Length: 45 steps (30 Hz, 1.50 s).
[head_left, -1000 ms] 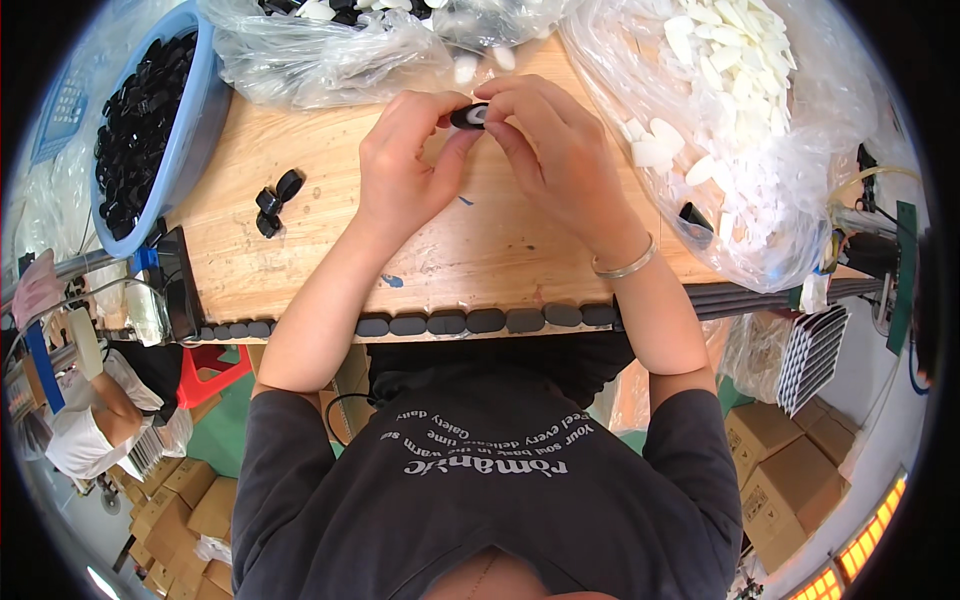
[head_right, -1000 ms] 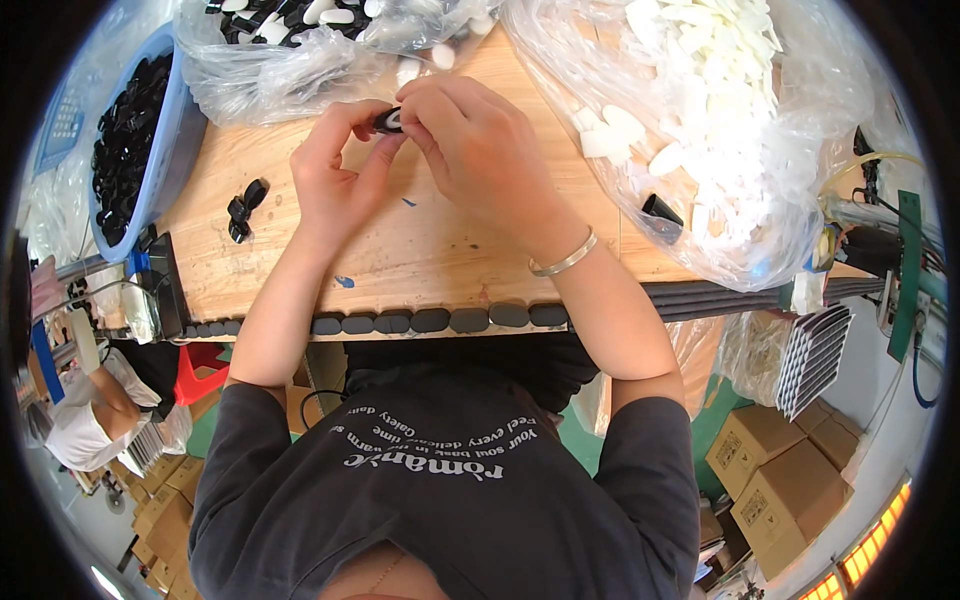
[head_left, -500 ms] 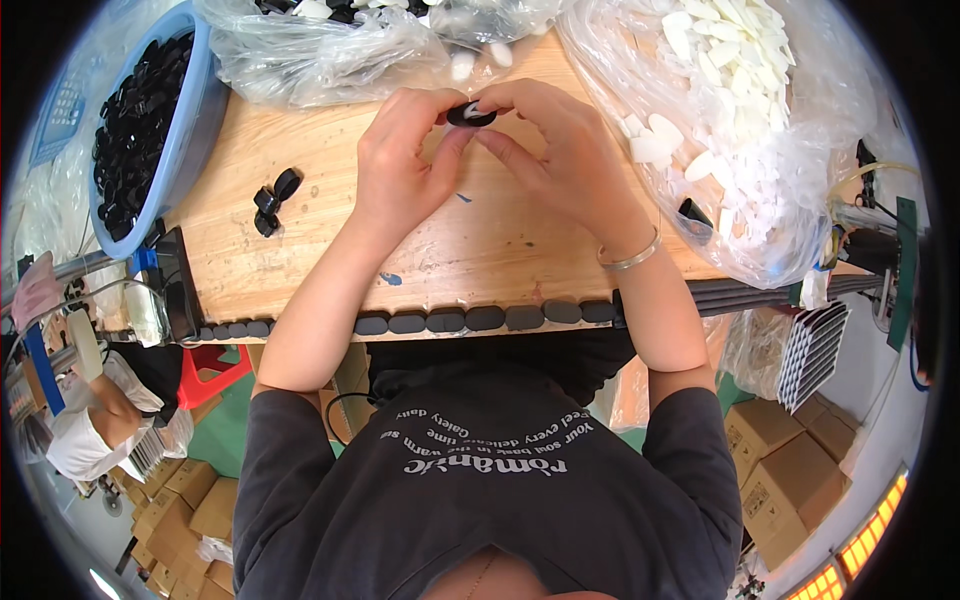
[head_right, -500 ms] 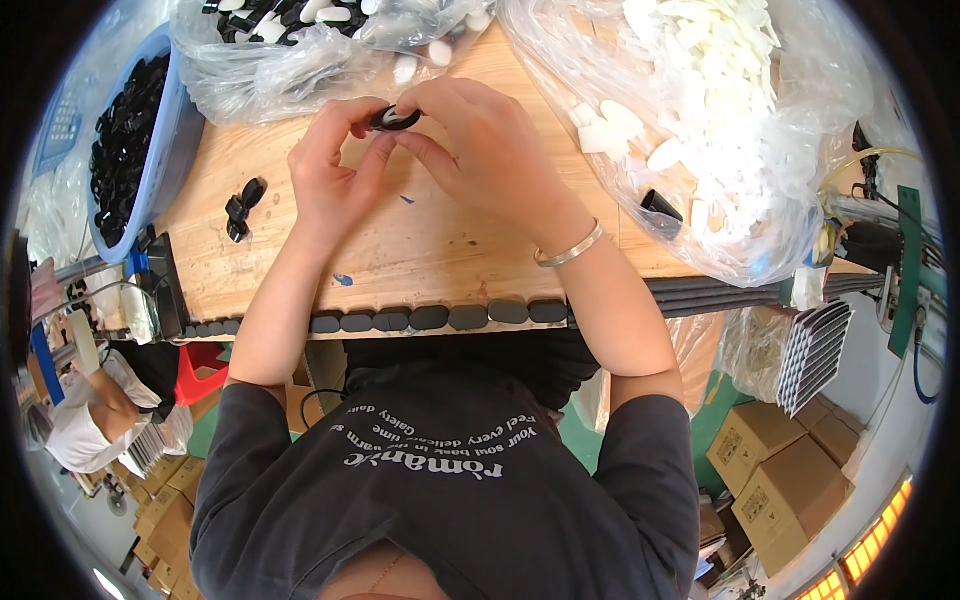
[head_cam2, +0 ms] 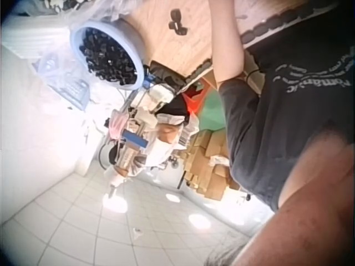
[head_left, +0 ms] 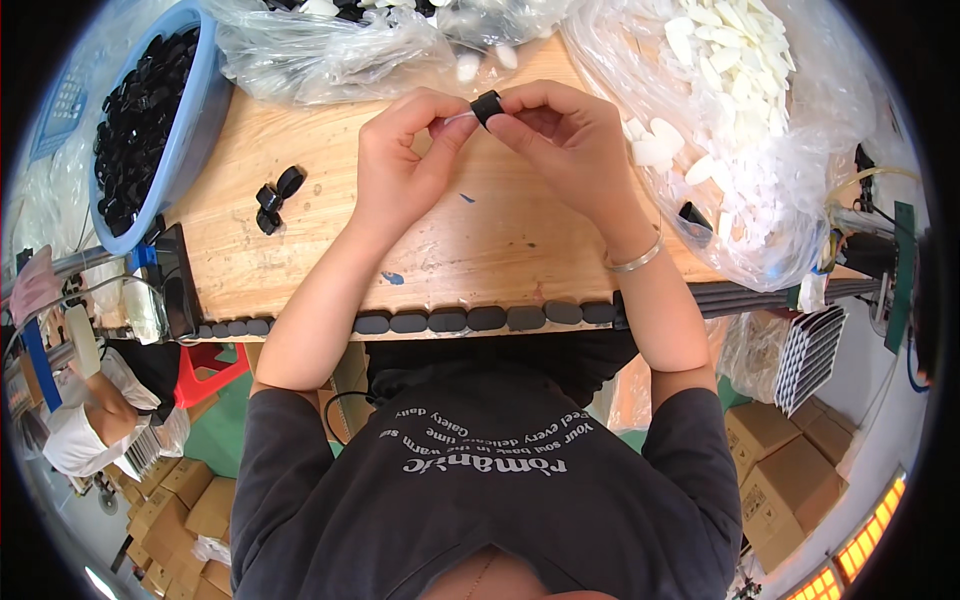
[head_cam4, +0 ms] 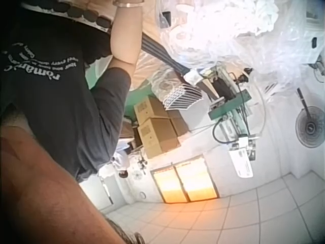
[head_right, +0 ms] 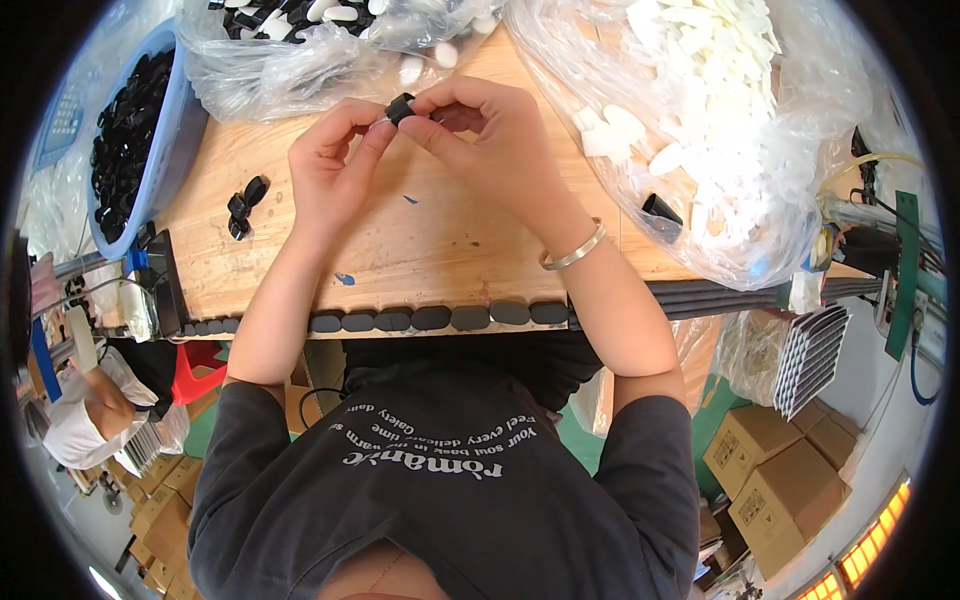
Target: Assembling small black ring-shaped components with white inserts by hand at a workbench.
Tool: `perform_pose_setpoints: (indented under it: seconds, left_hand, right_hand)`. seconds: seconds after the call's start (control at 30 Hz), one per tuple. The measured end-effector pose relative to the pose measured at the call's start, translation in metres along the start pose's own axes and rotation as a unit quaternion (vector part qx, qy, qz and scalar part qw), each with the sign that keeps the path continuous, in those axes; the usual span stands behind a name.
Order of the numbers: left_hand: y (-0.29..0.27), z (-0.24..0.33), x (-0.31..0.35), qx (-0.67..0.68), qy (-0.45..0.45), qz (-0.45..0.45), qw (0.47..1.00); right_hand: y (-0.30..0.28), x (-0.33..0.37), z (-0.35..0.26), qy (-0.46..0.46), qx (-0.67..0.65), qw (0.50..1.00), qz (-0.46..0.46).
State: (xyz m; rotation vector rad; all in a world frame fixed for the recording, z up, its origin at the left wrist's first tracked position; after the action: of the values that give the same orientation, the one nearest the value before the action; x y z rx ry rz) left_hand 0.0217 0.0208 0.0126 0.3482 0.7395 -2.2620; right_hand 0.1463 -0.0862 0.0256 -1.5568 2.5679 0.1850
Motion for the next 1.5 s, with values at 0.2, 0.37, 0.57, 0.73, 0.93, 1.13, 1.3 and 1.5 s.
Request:
perform_pose_setpoints:
  seconds: [0.2,0.37,0.57,0.73,0.93,1.13,1.3,1.5]
  left_hand:
    - [0.003,-0.006,0.002,0.26,-0.197,-0.051,0.944]
    - [0.006,-0.005,0.004,0.177,-0.128,-0.044,0.975]
    - [0.0,0.003,-0.001,0.01,-0.017,-0.064,0.998]
    - [0.001,0.003,0.0,-0.019,-0.004,-0.075,0.997]
    - [0.007,0.002,0.002,0.096,-0.054,-0.044,0.993]
    - [0.002,0.0,0.001,0.062,-0.022,-0.082,0.994]
    - [-0.009,0.01,-0.008,0.018,0.034,-0.187,0.982]
    - [-0.007,0.003,-0.005,0.016,-0.023,-0.152,0.988]
  right_hand:
    - [-0.001,0.001,0.009,0.108,-0.201,0.974,0.013]
    - [0.003,0.002,0.003,0.064,-0.119,0.991,0.018]
    - [0.001,0.002,-0.002,-0.005,0.003,1.0,-0.024]
    - [0.003,0.002,0.0,0.047,-0.051,0.997,0.014]
    - [0.003,0.004,0.005,0.098,-0.143,0.984,0.045]
    - [0.001,0.004,-0.003,0.041,-0.051,0.998,-0.001]
    - [-0.003,0.003,-0.003,0.129,-0.068,0.989,-0.033]
    - [0.004,0.005,0.0,0.048,0.007,0.999,-0.012]
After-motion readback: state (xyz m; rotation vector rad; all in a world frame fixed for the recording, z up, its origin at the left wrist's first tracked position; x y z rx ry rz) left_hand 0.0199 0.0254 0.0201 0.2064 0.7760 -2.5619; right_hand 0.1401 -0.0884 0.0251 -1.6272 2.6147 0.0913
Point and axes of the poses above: each hand's wrist, its own x-axis away from the middle knuckle, its own y-axis out of the palm, z = x × y, the point moved 4 cm from there along -x, towards the middle knuckle, and after that the axes turned 8 degrees about -x, right-handed, at the moved point
